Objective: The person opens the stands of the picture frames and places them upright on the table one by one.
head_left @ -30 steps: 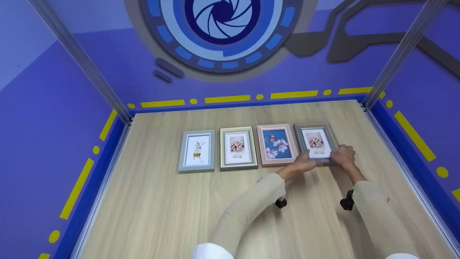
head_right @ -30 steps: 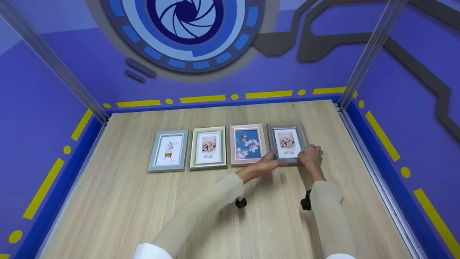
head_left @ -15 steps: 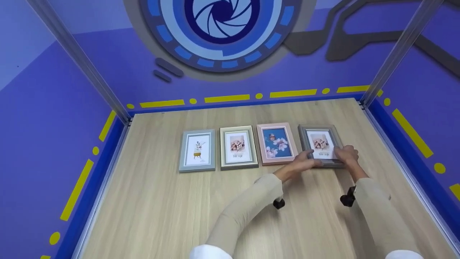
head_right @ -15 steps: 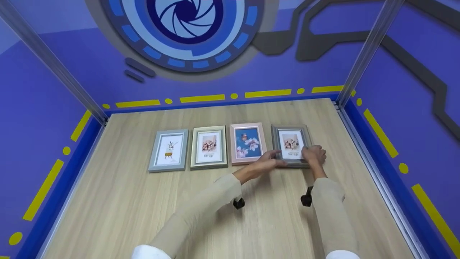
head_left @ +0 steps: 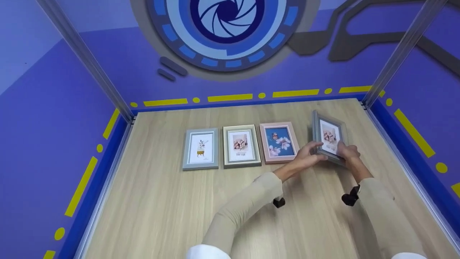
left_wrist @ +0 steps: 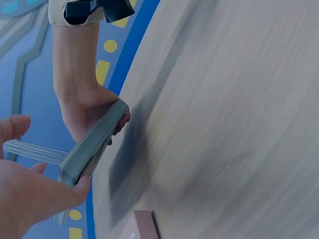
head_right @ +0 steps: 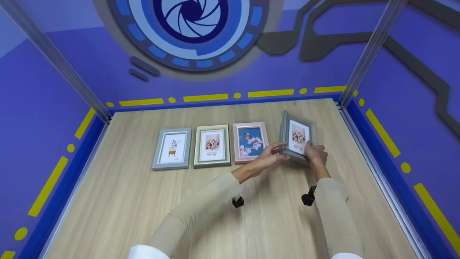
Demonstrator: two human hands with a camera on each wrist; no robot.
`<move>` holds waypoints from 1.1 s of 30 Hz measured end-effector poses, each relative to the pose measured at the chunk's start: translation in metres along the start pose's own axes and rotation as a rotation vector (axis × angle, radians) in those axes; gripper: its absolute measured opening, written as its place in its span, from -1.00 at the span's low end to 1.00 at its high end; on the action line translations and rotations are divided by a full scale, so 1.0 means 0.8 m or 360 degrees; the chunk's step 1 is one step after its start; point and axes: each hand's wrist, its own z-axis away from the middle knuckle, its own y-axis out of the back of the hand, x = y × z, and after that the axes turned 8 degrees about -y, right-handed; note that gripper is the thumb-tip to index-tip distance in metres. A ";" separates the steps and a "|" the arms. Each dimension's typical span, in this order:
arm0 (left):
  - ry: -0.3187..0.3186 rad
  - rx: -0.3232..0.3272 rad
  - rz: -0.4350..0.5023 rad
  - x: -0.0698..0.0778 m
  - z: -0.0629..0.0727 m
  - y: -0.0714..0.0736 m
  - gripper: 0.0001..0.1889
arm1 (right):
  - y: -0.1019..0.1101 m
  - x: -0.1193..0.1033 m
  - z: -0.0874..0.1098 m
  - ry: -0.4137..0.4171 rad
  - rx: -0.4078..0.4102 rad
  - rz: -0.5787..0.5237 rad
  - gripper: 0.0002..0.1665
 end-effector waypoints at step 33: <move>0.0172 0.0704 0.0328 -0.028 0.076 0.172 -0.26 | -0.129 -0.113 0.090 0.0356 -0.0547 -0.0343 -0.14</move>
